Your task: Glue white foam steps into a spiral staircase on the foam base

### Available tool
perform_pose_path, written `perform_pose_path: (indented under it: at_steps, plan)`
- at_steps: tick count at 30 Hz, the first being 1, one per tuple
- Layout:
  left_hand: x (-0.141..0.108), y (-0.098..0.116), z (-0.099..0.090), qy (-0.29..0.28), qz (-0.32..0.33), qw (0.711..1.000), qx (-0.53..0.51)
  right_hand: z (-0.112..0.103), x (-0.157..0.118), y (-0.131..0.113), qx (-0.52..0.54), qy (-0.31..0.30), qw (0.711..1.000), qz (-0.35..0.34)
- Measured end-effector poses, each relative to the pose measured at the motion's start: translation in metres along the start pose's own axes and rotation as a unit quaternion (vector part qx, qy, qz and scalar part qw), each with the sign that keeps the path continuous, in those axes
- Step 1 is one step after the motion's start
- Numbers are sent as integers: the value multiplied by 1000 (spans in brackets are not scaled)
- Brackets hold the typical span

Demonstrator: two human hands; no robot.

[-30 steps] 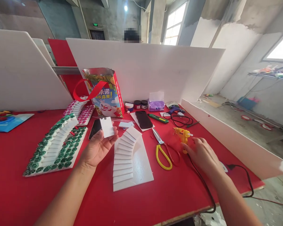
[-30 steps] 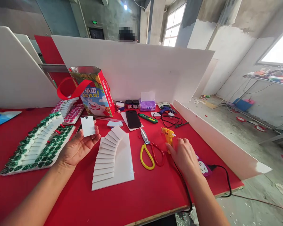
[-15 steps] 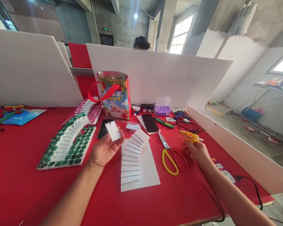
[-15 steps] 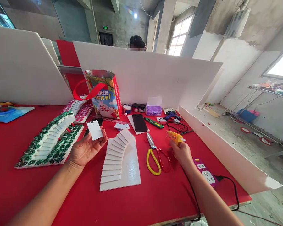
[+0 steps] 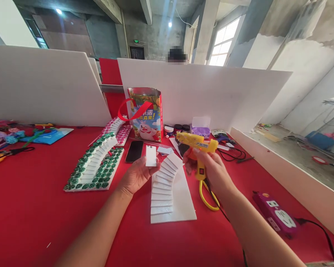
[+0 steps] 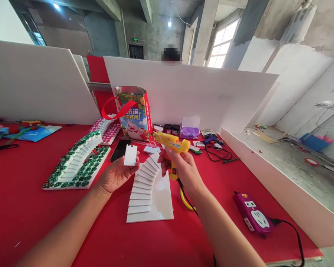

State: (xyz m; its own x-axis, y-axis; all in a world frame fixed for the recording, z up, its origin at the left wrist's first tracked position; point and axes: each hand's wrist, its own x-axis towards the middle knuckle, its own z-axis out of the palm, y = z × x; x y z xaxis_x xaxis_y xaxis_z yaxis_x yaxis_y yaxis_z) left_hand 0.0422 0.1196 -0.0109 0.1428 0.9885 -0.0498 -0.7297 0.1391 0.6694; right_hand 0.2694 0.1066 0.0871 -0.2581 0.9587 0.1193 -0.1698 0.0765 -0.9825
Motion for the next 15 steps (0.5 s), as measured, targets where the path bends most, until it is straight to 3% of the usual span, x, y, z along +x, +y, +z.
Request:
perform_pose_path:
  at_steps: [5,15]
  plan:
    - [-4,3,10,-42,-23,997,60,4,0,32,9,-34,999,20]
    - [-7,0,18,-74,-64,992,80,-8,-8,38,-5,-61,997,43]
